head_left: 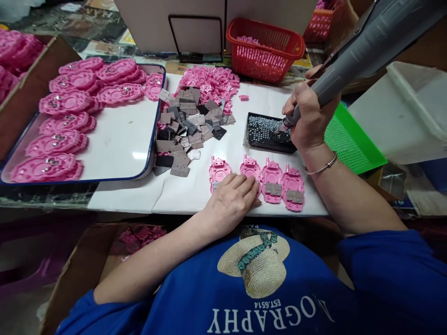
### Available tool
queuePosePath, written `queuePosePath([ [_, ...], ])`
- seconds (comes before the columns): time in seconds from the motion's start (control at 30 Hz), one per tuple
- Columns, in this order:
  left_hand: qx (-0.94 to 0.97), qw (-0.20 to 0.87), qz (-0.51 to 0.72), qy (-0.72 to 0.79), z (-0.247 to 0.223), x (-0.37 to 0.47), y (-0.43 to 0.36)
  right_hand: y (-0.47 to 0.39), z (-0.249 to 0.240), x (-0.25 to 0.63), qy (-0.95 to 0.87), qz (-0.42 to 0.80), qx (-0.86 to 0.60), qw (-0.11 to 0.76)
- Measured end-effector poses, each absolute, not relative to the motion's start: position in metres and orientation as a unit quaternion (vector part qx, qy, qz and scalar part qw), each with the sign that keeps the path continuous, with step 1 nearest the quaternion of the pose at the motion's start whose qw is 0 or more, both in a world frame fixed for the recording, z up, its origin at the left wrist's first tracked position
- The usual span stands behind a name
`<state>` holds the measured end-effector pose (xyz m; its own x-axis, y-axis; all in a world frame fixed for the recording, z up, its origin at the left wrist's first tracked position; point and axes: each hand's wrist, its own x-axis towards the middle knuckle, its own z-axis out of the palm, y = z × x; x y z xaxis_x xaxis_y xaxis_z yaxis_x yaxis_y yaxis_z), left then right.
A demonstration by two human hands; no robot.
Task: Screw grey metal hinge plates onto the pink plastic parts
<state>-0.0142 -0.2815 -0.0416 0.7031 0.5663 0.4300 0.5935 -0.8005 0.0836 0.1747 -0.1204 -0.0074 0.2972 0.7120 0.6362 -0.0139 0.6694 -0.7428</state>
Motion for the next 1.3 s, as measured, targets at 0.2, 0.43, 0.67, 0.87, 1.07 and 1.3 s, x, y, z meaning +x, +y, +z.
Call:
queuePosePath([
  [0.2,-0.924,0.037,-0.216,-0.314,-0.039,-0.014,-0.281,-0.129,0.009,0.174,-0.548,0.242,-0.358,0.716],
  [0.43,-0.925,0.039,-0.216,-0.311,-0.041,-0.014,-0.281,-0.176,0.038,0.141,-0.561,0.309,-0.295,0.710],
  [0.67,-0.927,0.031,-0.207,-0.310,-0.039,-0.014,-0.281,-0.202,0.022,0.123,-0.581,0.387,-0.258,0.668],
  [0.87,-0.928,0.033,-0.205,-0.310,-0.040,-0.014,-0.282,-0.191,0.009,0.125,-0.598,0.379,-0.239,0.665],
  [1.07,-0.927,0.036,-0.214,-0.307,-0.040,-0.014,-0.282,-0.195,0.008,0.126,-0.620,0.377,-0.232,0.647],
  [1.3,-0.921,0.012,-0.247,-0.302,-0.038,-0.017,-0.279,-0.201,0.022,0.124,-0.593,0.383,-0.240,0.666],
])
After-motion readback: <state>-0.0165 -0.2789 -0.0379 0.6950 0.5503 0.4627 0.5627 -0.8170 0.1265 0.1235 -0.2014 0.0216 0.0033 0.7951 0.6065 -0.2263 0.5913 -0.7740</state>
